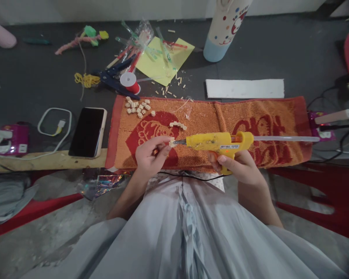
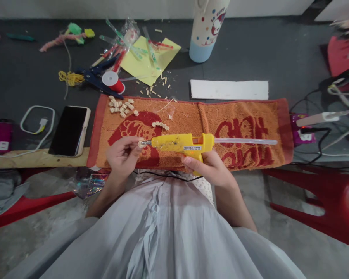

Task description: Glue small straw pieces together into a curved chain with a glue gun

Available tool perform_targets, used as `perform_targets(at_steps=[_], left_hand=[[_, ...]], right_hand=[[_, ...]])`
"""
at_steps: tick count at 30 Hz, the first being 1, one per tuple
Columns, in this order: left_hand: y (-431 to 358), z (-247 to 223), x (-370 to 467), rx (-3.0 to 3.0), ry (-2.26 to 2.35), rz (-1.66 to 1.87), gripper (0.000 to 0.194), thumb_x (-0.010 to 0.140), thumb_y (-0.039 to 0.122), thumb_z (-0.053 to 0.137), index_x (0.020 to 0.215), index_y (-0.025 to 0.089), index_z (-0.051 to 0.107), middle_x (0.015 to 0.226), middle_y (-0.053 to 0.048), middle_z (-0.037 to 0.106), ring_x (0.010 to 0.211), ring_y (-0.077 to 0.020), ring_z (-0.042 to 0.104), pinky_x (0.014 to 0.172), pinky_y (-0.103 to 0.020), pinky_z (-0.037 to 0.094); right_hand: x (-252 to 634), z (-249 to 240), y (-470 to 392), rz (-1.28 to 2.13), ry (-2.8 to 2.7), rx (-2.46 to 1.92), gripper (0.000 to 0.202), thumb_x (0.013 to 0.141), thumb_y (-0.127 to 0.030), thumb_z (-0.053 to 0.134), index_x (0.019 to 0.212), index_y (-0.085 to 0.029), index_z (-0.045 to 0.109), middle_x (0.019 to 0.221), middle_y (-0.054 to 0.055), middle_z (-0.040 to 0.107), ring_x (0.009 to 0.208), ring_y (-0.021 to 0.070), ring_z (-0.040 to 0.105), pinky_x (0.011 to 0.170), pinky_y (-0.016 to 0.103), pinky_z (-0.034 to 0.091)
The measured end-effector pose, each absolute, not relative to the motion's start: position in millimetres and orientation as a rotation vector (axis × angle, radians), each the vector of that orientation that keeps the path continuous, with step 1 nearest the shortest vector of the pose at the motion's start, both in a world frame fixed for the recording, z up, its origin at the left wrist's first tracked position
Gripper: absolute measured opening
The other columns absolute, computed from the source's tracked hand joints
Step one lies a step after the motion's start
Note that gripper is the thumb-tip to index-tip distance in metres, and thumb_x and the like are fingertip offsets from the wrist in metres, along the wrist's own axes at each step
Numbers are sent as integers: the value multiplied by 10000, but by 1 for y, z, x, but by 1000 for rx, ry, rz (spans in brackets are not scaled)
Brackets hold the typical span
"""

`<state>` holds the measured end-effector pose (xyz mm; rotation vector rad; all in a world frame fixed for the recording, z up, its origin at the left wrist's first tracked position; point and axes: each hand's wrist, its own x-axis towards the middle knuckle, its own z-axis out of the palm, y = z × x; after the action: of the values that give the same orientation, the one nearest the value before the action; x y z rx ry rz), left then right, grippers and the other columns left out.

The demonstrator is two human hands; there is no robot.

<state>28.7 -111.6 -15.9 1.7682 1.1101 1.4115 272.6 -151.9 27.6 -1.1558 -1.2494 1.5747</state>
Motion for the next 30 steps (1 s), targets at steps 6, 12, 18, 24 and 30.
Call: perform_targets(at_steps=[6, 12, 18, 24, 30], left_hand=[[-112, -15, 28, 1763, 1057, 1439, 138, 883, 241, 688, 1009, 227, 745, 580, 59, 565, 476, -36, 464, 468, -138, 365], [-111, -17, 29, 1741, 1048, 1437, 145, 877, 232, 695, 1013, 231, 746, 600, 53, 581, 490, -34, 476, 472, -130, 371], [-112, -18, 30, 1704, 1092, 1419, 135, 881, 281, 695, 989, 219, 747, 582, 51, 564, 484, -37, 466, 478, -138, 374], [-113, -26, 29, 1673, 1211, 1401, 218, 883, 377, 684, 971, 187, 742, 550, 50, 525, 467, -47, 444, 460, -152, 368], [-109, -32, 32, 1713, 1343, 1378, 258, 908, 405, 638, 943, 168, 733, 521, 64, 503, 460, -48, 443, 468, -154, 371]], right_hand=[[276, 23, -156, 1573, -1200, -1223, 383, 819, -561, 714, 759, -186, 673, 610, 2, 580, 481, 96, 481, 424, 234, 385], [275, 28, -155, 1559, -1240, -1229, 413, 828, -586, 692, 738, -184, 667, 570, -5, 553, 471, 99, 465, 428, 242, 374], [275, 29, -154, 1555, -1281, -1174, 368, 863, -517, 673, 702, -190, 628, 582, -3, 564, 473, 101, 472, 438, 249, 384], [287, 23, -156, 1446, -1295, -1300, 372, 849, -554, 675, 766, -191, 676, 600, 13, 593, 513, 132, 511, 461, 277, 405], [317, 2, -135, 963, -1489, -1604, 296, 794, -473, 745, 717, -215, 620, 631, -8, 526, 557, 124, 437, 509, 278, 332]])
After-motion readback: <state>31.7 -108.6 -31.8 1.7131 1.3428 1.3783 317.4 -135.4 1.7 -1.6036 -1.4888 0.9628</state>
